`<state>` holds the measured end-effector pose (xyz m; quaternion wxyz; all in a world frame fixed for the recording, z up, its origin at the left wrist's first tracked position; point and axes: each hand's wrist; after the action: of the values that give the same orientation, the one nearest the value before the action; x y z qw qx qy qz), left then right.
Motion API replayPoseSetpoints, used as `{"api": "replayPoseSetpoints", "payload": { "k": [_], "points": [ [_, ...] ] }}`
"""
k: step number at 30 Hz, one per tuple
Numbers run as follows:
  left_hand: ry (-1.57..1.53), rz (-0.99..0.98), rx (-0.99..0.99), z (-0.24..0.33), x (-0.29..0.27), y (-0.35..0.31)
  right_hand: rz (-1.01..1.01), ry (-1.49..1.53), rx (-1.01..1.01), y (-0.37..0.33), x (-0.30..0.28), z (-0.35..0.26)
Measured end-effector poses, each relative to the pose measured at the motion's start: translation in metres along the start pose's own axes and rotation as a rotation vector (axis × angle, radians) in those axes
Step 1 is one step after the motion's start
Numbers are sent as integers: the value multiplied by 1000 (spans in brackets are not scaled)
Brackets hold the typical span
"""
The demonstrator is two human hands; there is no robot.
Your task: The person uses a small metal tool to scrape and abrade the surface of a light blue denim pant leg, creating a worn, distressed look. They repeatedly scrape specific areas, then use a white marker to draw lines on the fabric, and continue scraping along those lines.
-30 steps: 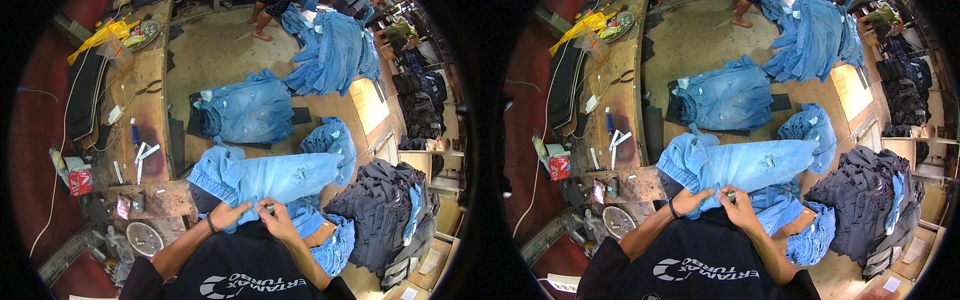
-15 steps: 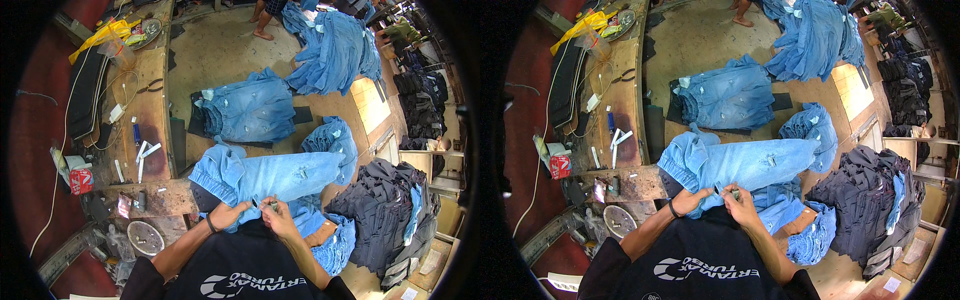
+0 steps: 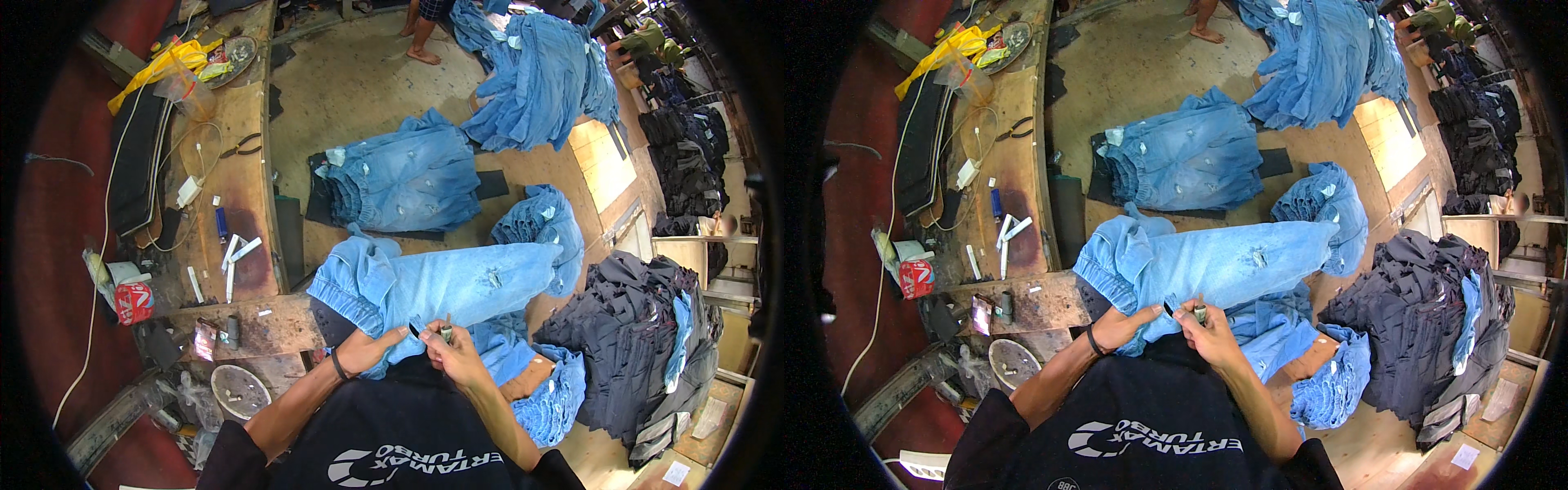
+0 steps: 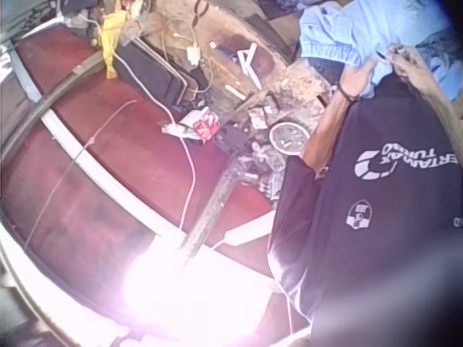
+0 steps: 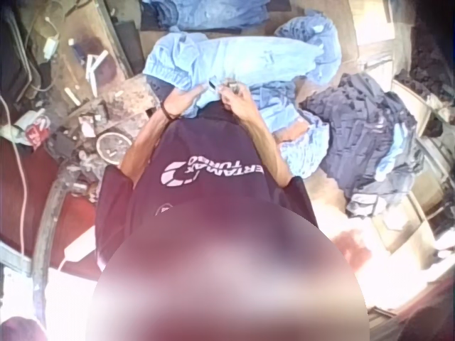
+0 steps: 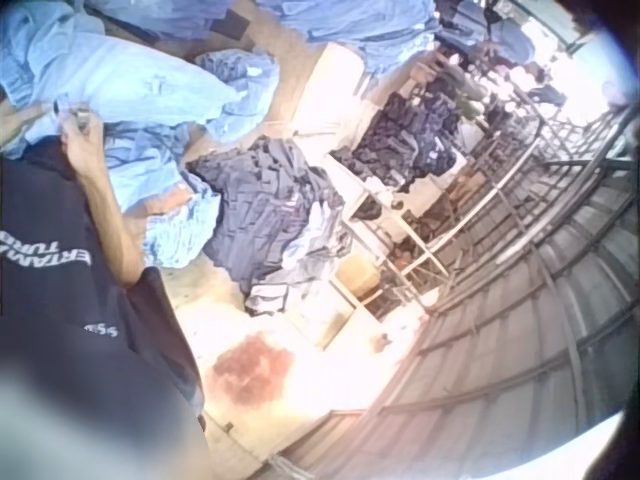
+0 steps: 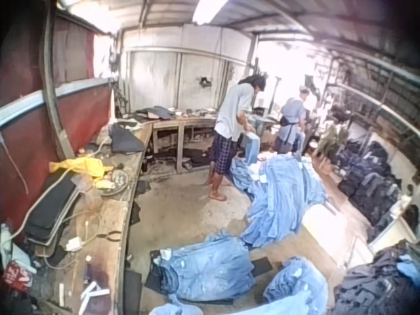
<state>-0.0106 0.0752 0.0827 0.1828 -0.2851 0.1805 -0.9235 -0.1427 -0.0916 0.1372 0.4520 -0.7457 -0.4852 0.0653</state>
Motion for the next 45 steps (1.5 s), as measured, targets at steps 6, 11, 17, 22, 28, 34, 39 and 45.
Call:
{"api": "replayPoseSetpoints", "payload": {
  "k": [6, 11, 17, 22, 28, 34, 39, 45],
  "points": [
    [13, 67, 88, -4, 7, 8, 36, -307, -129, 4, 4, 0],
    [-20, -1, -32, -5, 1, 5, 49, -19, -45, 0, 7, -2],
    [82, 36, 41, -5, -2, 4, 12, -400, -169, 4, 5, -6],
    [61, 23, 12, -5, -3, 5, 18, -261, -128, 7, 7, -3],
    [-65, 4, 14, 1, -3, 0, 0, 49, 8, 2, 6, -4],
    [46, 49, 102, -3, 0, 5, 39, -365, -200, 5, 8, -3],
    [136, 37, 143, -10, -3, 3, 30, -92, -61, 6, 10, 0],
    [48, 16, 71, -2, -3, 1, 53, -48, -27, 2, 9, -8]
  ]
}}
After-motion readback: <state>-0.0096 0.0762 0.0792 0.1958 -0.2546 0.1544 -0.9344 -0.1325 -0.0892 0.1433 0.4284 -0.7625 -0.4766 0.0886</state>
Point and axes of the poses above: each hand's wrist, its own y-axis towards the middle knuckle, its own x-axis out of the palm, z = x × y, and after that the axes turned 6 degrees about -z, right-handed
